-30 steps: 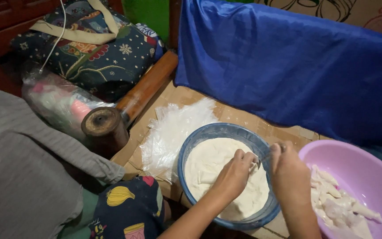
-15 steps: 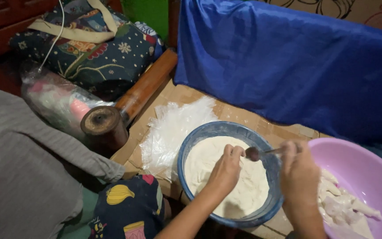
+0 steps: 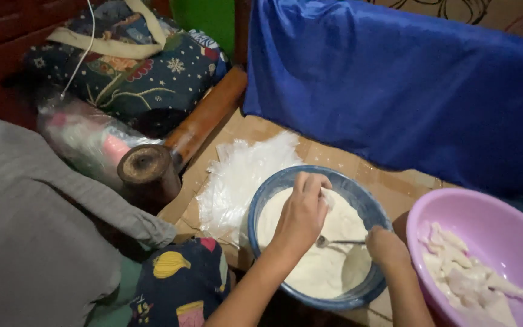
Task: Filling small plastic bags with food pieces and flour using a spoon.
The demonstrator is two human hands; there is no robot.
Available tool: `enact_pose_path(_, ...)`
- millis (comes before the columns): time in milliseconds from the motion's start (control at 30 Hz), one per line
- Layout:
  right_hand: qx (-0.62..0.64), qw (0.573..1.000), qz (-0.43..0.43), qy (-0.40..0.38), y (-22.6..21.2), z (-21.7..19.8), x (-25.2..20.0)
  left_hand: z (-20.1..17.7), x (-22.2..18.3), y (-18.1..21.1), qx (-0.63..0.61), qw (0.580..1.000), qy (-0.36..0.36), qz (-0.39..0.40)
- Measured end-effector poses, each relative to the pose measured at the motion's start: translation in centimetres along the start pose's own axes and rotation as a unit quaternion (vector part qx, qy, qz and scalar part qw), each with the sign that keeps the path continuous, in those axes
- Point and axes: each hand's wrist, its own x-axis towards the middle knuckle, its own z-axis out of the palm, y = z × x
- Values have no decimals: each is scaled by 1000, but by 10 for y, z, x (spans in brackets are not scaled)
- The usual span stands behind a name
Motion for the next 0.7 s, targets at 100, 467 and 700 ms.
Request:
enact_pose_path(100, 14, 991, -134, 5, -4, 8, 15, 5, 2, 2, -22, 999, -24, 2)
enact_pose_path(467, 603, 777, -90, -155, -79, -30, -52, 82, -16, -59, -127, 986, 29, -107)
enact_pose_path(700, 752, 647, 56, -111, -75, -6, -38, 101, -44, -100, -331, 843, -221, -362)
